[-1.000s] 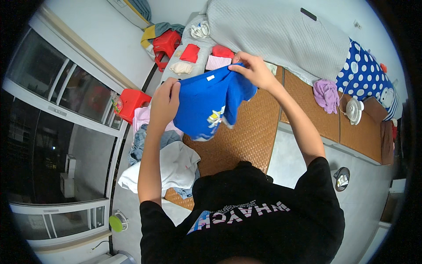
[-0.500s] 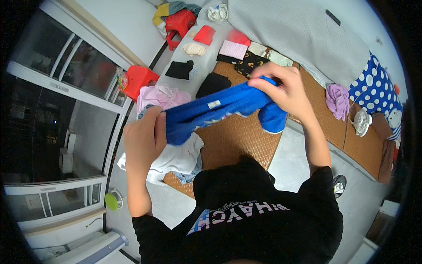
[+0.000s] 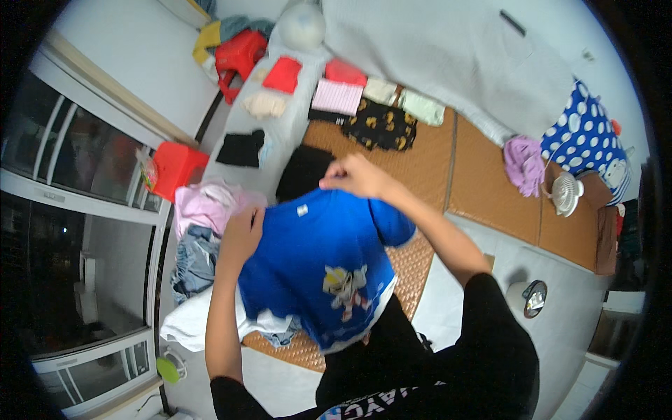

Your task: The person folds several garments on a woven mat, including a pair of black pants, a black shirt with yellow patterns, a blue t-shirt with a graphic, and a white t-shirt. Each item is smoothed, folded into a compact rectangle, and placed in a neat stack.

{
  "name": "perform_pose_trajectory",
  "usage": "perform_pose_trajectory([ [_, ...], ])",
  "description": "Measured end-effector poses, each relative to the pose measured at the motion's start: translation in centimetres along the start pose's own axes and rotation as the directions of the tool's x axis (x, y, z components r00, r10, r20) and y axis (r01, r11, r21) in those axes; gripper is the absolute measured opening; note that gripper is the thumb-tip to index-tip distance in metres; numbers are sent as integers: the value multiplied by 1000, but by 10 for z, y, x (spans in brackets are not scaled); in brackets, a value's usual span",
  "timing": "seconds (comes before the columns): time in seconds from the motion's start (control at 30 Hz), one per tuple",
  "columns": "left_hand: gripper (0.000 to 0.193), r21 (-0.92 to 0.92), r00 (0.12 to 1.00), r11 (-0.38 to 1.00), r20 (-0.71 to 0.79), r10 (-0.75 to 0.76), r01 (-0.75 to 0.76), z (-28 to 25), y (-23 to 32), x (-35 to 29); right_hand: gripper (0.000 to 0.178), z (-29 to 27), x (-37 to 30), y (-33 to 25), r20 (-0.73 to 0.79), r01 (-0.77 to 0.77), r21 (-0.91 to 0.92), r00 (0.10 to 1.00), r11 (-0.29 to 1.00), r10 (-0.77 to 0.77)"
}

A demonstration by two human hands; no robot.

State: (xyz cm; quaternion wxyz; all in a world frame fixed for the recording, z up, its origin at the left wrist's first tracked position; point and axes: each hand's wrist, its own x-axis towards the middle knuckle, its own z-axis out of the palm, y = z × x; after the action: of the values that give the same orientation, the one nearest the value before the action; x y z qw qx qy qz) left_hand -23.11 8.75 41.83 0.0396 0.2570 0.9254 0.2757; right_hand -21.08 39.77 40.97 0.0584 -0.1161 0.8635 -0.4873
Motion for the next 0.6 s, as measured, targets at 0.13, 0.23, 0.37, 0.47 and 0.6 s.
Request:
perform_pose_trajectory([
  [0.13, 27, 225, 995, 970, -67, -75, 89, 131, -79, 33, 45, 61, 55, 145, -79, -200, -304, 980, 931, 185],
  [0.23, 37, 226, 982, 967, -174, -76, 115, 205, -123, 2, 55, 105, 53, 211, -213, -337, -188, 931, 922, 297],
  [0.37, 51, 118, 991, 984, 21, -136, 132, 299, -137, -65, 65, 136, -22, 322, -146, -527, -317, 848, 788, 509],
  [0.47, 63, 125, 912, 941, 236, -335, 314, 354, -134, -101, 69, 142, -83, 377, -325, -728, -364, 683, 581, 653],
  [0.6, 78, 282, 785, 868, 377, -492, 409, 378, -157, -141, 62, 157, -85, 377, -361, -793, -254, 609, 554, 706],
])
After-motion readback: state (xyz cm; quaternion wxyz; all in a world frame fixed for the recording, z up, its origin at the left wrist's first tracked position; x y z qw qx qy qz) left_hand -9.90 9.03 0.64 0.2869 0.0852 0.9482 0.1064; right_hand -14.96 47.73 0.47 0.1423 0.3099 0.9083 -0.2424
